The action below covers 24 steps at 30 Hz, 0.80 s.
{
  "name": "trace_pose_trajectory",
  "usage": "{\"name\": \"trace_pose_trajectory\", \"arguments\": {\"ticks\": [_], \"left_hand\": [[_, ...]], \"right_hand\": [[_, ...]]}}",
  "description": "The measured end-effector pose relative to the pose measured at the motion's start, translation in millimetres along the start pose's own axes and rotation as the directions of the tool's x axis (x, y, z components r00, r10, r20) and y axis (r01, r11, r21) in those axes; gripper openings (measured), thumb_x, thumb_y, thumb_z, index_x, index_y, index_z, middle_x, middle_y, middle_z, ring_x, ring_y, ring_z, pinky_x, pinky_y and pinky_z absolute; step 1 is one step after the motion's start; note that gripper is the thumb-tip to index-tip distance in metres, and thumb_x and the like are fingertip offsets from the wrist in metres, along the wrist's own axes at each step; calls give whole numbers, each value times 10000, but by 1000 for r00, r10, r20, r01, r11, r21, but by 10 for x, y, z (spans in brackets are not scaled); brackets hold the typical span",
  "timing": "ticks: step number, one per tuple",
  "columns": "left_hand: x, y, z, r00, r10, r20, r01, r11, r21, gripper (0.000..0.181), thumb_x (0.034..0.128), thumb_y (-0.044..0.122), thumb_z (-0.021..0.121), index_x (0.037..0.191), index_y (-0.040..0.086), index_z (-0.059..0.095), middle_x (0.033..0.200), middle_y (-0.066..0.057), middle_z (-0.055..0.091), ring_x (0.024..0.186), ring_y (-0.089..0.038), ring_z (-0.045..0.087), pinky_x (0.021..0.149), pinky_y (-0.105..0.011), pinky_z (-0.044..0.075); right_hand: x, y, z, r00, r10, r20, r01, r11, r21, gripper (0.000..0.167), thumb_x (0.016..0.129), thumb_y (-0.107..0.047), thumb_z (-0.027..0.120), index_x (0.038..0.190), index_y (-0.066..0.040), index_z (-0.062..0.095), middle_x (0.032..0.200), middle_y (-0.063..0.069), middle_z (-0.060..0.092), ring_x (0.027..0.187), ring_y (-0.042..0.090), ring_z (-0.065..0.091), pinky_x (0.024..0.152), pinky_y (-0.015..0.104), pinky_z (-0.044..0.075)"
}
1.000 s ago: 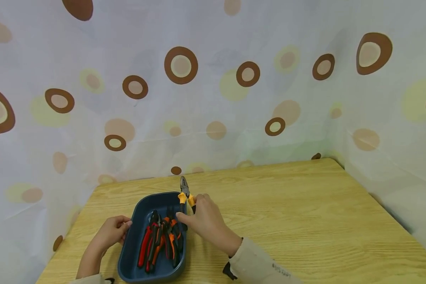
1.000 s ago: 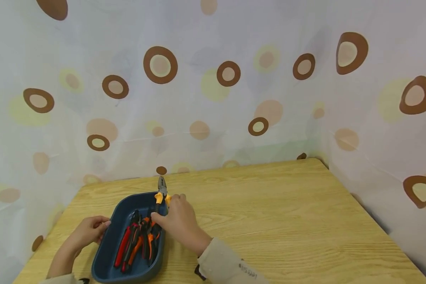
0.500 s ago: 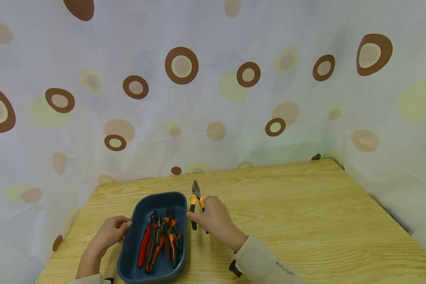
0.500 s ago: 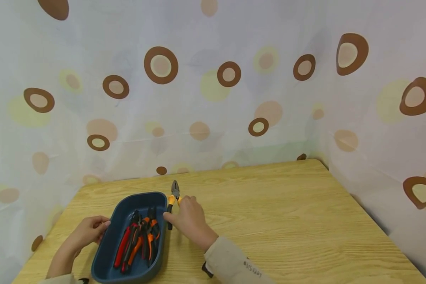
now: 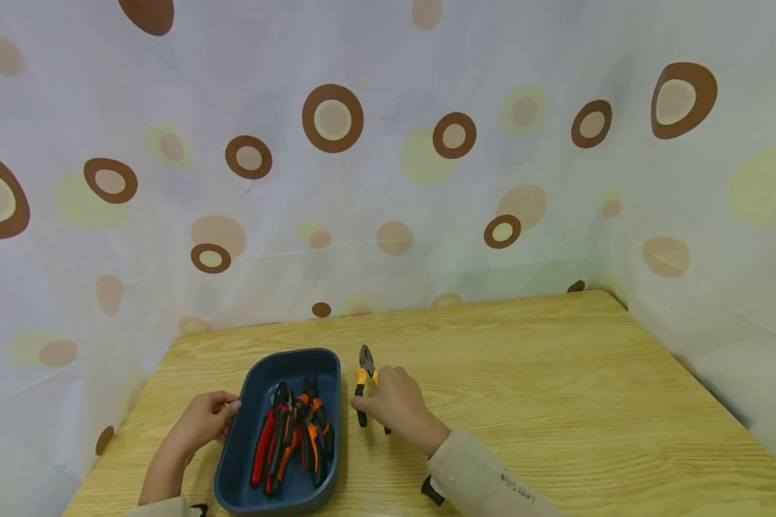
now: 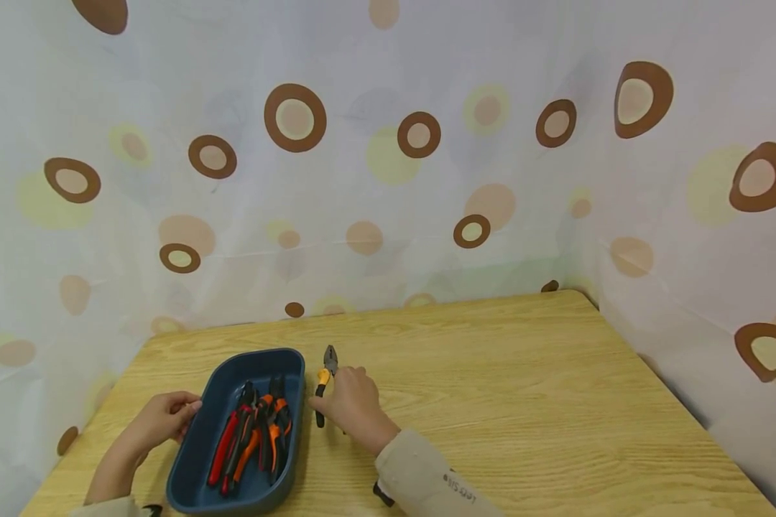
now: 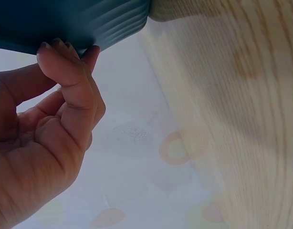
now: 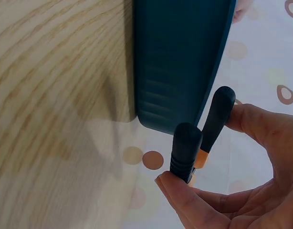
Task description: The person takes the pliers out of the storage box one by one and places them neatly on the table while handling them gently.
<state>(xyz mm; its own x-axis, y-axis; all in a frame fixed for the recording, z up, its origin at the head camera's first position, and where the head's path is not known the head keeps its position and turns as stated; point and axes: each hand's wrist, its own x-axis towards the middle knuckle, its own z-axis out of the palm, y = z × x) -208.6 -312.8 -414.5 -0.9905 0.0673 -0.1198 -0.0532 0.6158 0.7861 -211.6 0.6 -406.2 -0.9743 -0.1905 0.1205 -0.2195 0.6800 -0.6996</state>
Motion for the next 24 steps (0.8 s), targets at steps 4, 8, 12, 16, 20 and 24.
{"name": "trace_pose_trajectory", "arguments": {"ticks": [4, 8, 12, 16, 20, 24], "left_hand": [[-4, 3, 1, 1000, 0, 1, 0, 1000, 8, 262, 980, 9, 479, 1140, -188, 541, 653, -53, 492, 600, -178, 498, 520, -296, 513], [-2, 3, 0, 1000, -3, 2, 3, 1000, 9, 265, 981, 17, 483, 1142, -185, 542, 657, -55, 497, 603, -178, 503, 523, -298, 515], [1, 0, -9, 1000, 1, 3, -1, 1000, 10, 272, 983, 20, 481, 1149, -188, 536, 663, -54, 507, 605, -180, 511, 525, -300, 518], [2, -2, -15, 1000, 6, 5, -6, 1000, 14, 277, 984, 17, 477, 1155, -193, 531, 666, -52, 513, 604, -181, 516, 527, -300, 520], [3, -2, -15, 1000, 8, 6, -8, 1000, 14, 269, 980, 7, 475, 1149, -195, 534, 661, -50, 506, 602, -178, 513, 525, -297, 520], [6, -5, -16, 1000, 6, 9, -6, 1000, 16, 268, 982, 8, 476, 1148, -194, 534, 663, -51, 508, 601, -179, 515, 528, -300, 522]], "right_hand": [[4, 21, 38, 1000, 13, 12, -12, 1000, -23, 490, 797, -272, 780, 529, -132, 394, 478, -48, 284, 367, 74, 277, 366, 194, 231], [1, 42, 85, 1000, 12, 23, -11, 999, -43, 531, 797, -268, 782, 485, -147, 370, 430, -79, 250, 346, 61, 250, 356, 189, 208], [2, 61, 137, 999, 15, 45, -13, 998, -59, 542, 794, -253, 781, 461, -157, 364, 397, -102, 226, 333, 46, 235, 348, 181, 186], [-2, 67, 180, 997, 30, 68, -24, 996, -82, 484, 790, -244, 777, 483, -152, 414, 407, -98, 261, 351, 58, 280, 361, 191, 211], [-12, 64, 201, 995, 43, 87, -35, 995, -92, 474, 784, -227, 776, 485, -150, 417, 418, -91, 261, 366, 71, 286, 380, 204, 215], [-23, 51, 212, 993, 56, 103, -46, 994, -99, 475, 777, -211, 774, 479, -152, 410, 424, -90, 265, 371, 70, 286, 377, 197, 216]]}}
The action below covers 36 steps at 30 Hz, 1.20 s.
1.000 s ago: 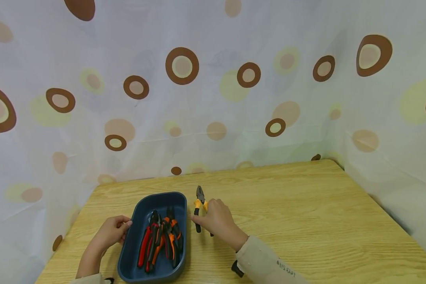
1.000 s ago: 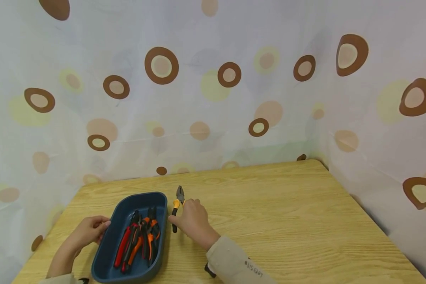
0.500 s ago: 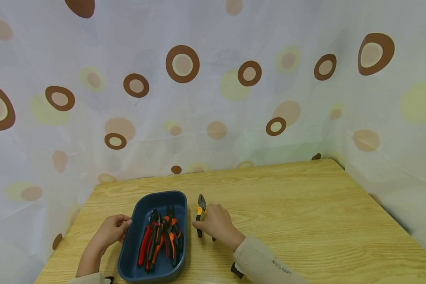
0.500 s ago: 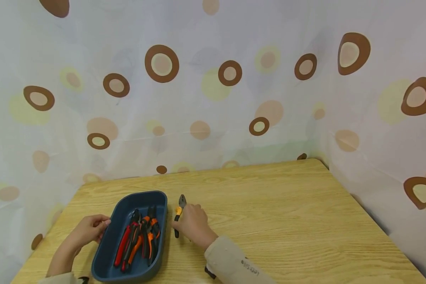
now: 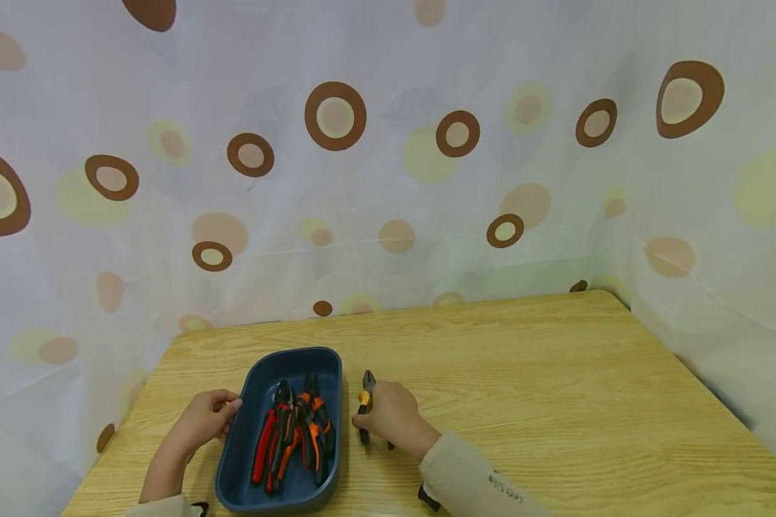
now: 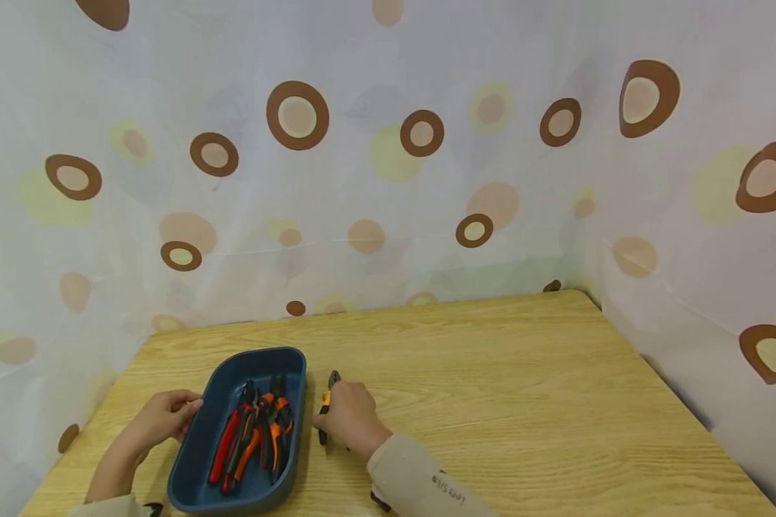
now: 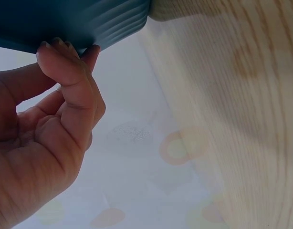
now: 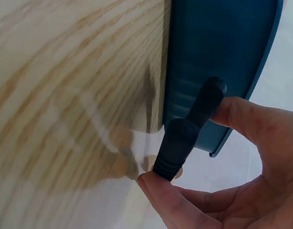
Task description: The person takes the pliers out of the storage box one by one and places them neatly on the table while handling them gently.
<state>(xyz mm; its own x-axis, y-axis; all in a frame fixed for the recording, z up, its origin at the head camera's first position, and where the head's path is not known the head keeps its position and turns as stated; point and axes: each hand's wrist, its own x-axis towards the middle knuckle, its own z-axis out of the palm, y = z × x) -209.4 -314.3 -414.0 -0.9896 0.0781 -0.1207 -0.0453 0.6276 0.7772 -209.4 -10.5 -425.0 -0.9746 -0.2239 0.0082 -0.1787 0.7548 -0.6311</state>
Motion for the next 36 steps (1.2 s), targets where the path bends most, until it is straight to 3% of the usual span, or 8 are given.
{"name": "trace_pose_trajectory", "arguments": {"ticks": [14, 23, 36], "left_hand": [[-9, 30, -1, 1000, -3, 11, 3, 1000, -9, 282, 993, 27, 471, 1164, -191, 528, 685, -60, 533, 614, -186, 527, 545, -323, 532], [-6, 37, -2, 1000, -8, 10, 8, 1000, -7, 277, 994, 24, 467, 1157, -189, 533, 686, -62, 538, 613, -185, 531, 550, -334, 534], [-7, 17, 0, 1000, -19, 11, 19, 1000, -7, 281, 999, 30, 463, 1164, -187, 528, 694, -69, 535, 612, -185, 532, 561, -351, 538]], "right_hand": [[15, -7, 80, 1000, -4, -3, 4, 996, -86, 491, 759, -217, 784, 491, -152, 377, 478, -66, 269, 416, 90, 292, 399, 208, 220], [31, -27, 138, 999, 8, -35, -13, 990, -142, 422, 715, -221, 817, 513, -120, 461, 565, 0, 440, 498, 134, 407, 421, 239, 308], [49, -67, 167, 999, 33, -17, -36, 975, -220, 410, 708, -276, 853, 569, -91, 515, 628, 45, 494, 578, 175, 488, 460, 271, 402]]}}
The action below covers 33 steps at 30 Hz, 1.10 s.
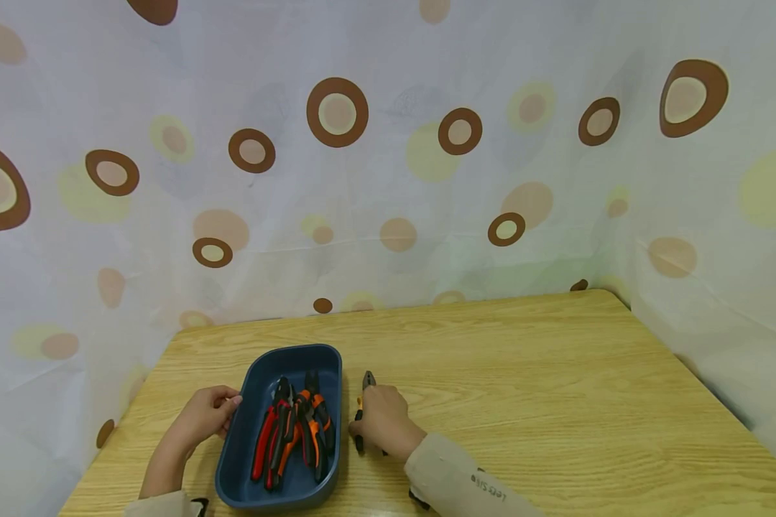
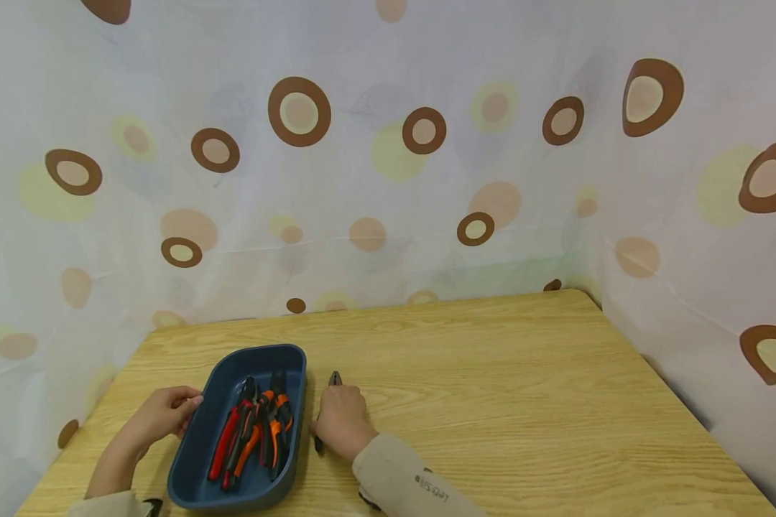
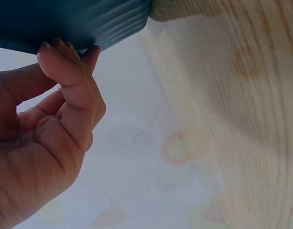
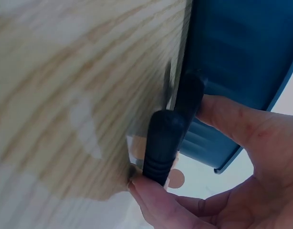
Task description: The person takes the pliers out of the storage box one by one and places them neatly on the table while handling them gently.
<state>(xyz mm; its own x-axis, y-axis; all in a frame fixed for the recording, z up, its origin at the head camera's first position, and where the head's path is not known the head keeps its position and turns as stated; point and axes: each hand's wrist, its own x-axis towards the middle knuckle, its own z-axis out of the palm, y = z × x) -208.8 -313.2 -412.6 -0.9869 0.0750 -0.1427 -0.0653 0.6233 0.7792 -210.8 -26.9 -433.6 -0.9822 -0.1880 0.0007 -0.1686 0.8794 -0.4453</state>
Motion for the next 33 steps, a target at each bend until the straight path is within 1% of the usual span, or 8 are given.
{"name": "trace_pose_trajectory", "arguments": {"ticks": [4, 7, 13, 21, 24, 29, 33], "left_hand": [[4, 2, -1, 1000, 3, 0, -3, 1000, 4, 283, 998, 29, 462, 1167, -188, 527, 691, -69, 530, 610, -185, 528, 561, -358, 539], [6, 2, 0, 1000, 5, 1, -5, 1000, 1, 284, 998, 30, 463, 1168, -189, 526, 690, -68, 529, 610, -185, 526, 554, -345, 536], [8, 2, -2, 1000, 7, 6, -7, 1000, -1, 284, 999, 32, 463, 1167, -188, 526, 686, -67, 523, 608, -185, 526, 549, -335, 533], [7, 10, -3, 1000, 14, -1, -13, 1000, 10, 268, 993, 27, 471, 1146, -182, 539, 681, -62, 530, 603, -182, 531, 546, -333, 534], [5, 11, -4, 1000, 11, 1, -11, 1000, 9, 270, 993, 27, 471, 1147, -185, 537, 681, -63, 526, 606, -181, 527, 547, -332, 534], [3, 9, -7, 1000, -1, 4, 1, 1000, 4, 276, 998, 35, 469, 1154, -183, 533, 688, -64, 526, 611, -181, 529, 555, -336, 535], [1, 5, -9, 1000, -1, 2, 1, 1000, 5, 274, 998, 36, 469, 1152, -180, 536, 688, -64, 528, 608, -181, 530, 555, -340, 535]], "right_hand": [[9, -14, 11, 1000, 5, 5, -5, 1000, -7, 384, 672, -287, 885, 635, -79, 564, 714, 94, 551, 695, 235, 551, 528, 317, 459], [15, -20, 29, 1000, 5, -6, -5, 999, -36, 378, 644, -297, 900, 675, -79, 592, 757, 113, 574, 751, 261, 572, 574, 343, 486], [27, -21, 57, 1000, 2, -24, -4, 997, -82, 393, 618, -315, 915, 741, -68, 636, 764, 111, 576, 749, 253, 573, 597, 349, 503], [23, -33, 46, 999, 2, -34, -6, 994, -107, 395, 614, -325, 916, 695, -86, 612, 735, 97, 559, 723, 233, 561, 594, 344, 498], [7, -36, 41, 999, -11, -37, 6, 993, -119, 379, 632, -328, 905, 714, -86, 624, 729, 93, 564, 713, 233, 565, 588, 345, 495], [-25, -50, 45, 998, -33, -50, 23, 983, -183, 396, 665, -392, 870, 748, -74, 649, 726, 99, 587, 702, 239, 576, 579, 343, 497], [-17, -46, 63, 998, -43, -49, 32, 980, -196, 405, 679, -427, 851, 774, -78, 669, 734, 102, 599, 704, 245, 579, 577, 344, 496]]}}
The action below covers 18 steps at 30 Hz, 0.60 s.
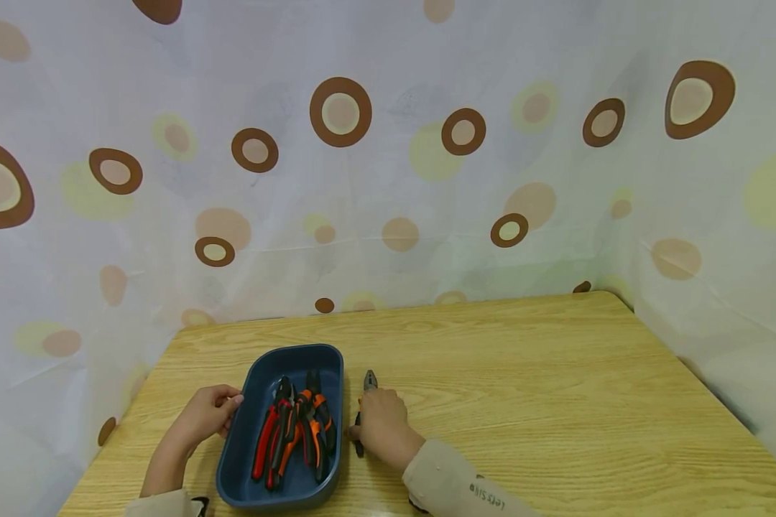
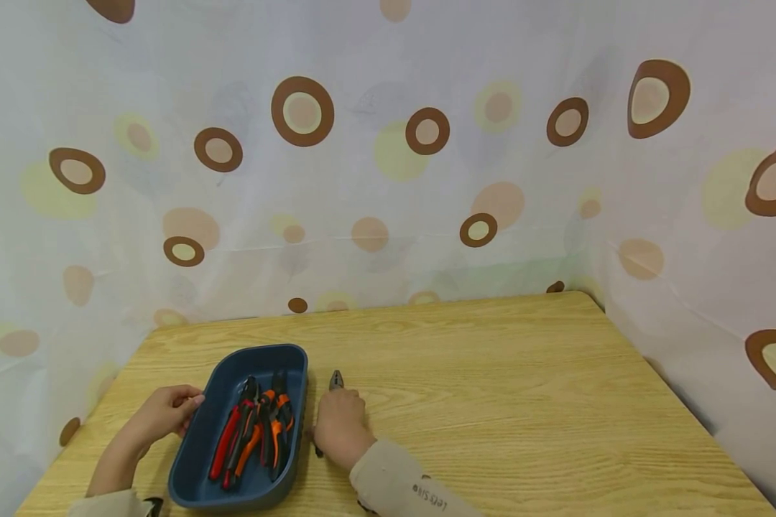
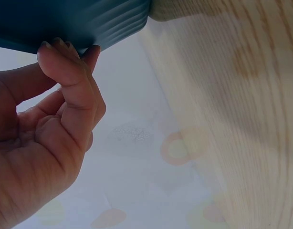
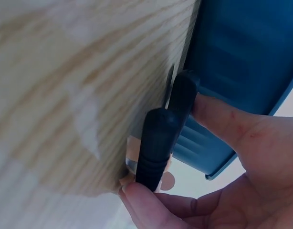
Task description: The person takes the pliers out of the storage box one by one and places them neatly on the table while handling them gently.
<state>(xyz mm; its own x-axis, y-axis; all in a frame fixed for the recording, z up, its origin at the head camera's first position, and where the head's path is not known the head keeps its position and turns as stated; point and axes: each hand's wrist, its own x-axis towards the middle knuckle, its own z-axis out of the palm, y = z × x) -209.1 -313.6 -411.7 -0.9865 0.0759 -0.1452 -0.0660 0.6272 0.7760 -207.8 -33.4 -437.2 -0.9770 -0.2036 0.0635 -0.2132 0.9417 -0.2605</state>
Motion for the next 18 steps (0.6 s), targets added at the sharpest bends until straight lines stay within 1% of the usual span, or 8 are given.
{"name": "trace_pose_trajectory", "arguments": {"ticks": [4, 5, 7, 11, 12, 13, 16, 18], "left_hand": [[-3, 3, 0, 1000, 4, -2, -4, 1000, -1, 272, 997, 36, 470, 1149, -179, 538, 686, -65, 525, 607, -182, 528, 553, -341, 534], [-3, 3, 0, 1000, 5, -3, -5, 1000, 1, 271, 997, 36, 470, 1146, -179, 539, 685, -64, 526, 605, -182, 529, 552, -341, 535], [-1, 3, 1, 1000, 8, -4, -8, 1000, 4, 270, 995, 33, 471, 1144, -181, 539, 684, -64, 526, 603, -181, 530, 551, -341, 535], [-2, 8, 3, 1000, 8, -9, -8, 1000, 12, 266, 992, 27, 472, 1142, -182, 540, 686, -65, 531, 601, -180, 532, 550, -338, 535], [-3, 9, 4, 1000, 6, -10, -5, 1000, 10, 266, 992, 25, 471, 1145, -182, 539, 687, -66, 531, 602, -181, 532, 550, -337, 535], [-5, 10, 4, 1000, 8, -7, -8, 1000, 12, 268, 993, 25, 469, 1145, -186, 535, 689, -68, 532, 602, -181, 531, 549, -336, 534], [-7, 15, 9, 1000, -3, -12, 3, 1000, 2, 263, 991, 24, 473, 1143, -179, 542, 689, -69, 534, 600, -179, 530, 545, -330, 532], [-8, 12, 12, 1000, 2, -11, -2, 1000, 3, 262, 991, 22, 472, 1137, -183, 541, 688, -69, 535, 597, -179, 531, 542, -329, 531]], "right_hand": [[23, 23, 64, 1000, -17, -14, 17, 1000, -13, 417, 687, -442, 840, 770, -70, 669, 735, 105, 602, 700, 248, 582, 556, 346, 493], [46, 48, 134, 999, -33, -39, 32, 999, -22, 420, 688, -452, 834, 758, -74, 665, 725, 106, 597, 684, 246, 578, 534, 340, 482], [45, 52, 149, 998, -34, -46, 33, 999, -23, 412, 696, -444, 832, 758, -72, 665, 726, 108, 597, 684, 242, 579, 530, 336, 481], [32, 46, 115, 999, -25, -38, 24, 1000, -8, 397, 706, -445, 827, 765, -84, 674, 715, 104, 591, 676, 233, 579, 511, 326, 478], [7, 22, 47, 1000, -10, -17, 10, 1000, 5, 385, 709, -431, 830, 775, -83, 678, 720, 103, 595, 689, 232, 585, 522, 327, 486], [2, 17, 27, 1000, -7, -12, 7, 1000, 7, 383, 717, -438, 823, 776, -88, 679, 716, 102, 592, 688, 232, 586, 516, 324, 484], [-17, 5, -15, 1000, -7, -8, 7, 1000, -7, 374, 745, -454, 798, 765, -101, 675, 698, 98, 589, 679, 238, 598, 497, 314, 483], [-24, -1, -28, 1000, -5, -5, 5, 1000, -7, 364, 772, -451, 777, 755, -104, 672, 694, 99, 592, 678, 243, 608, 495, 312, 489]]}}
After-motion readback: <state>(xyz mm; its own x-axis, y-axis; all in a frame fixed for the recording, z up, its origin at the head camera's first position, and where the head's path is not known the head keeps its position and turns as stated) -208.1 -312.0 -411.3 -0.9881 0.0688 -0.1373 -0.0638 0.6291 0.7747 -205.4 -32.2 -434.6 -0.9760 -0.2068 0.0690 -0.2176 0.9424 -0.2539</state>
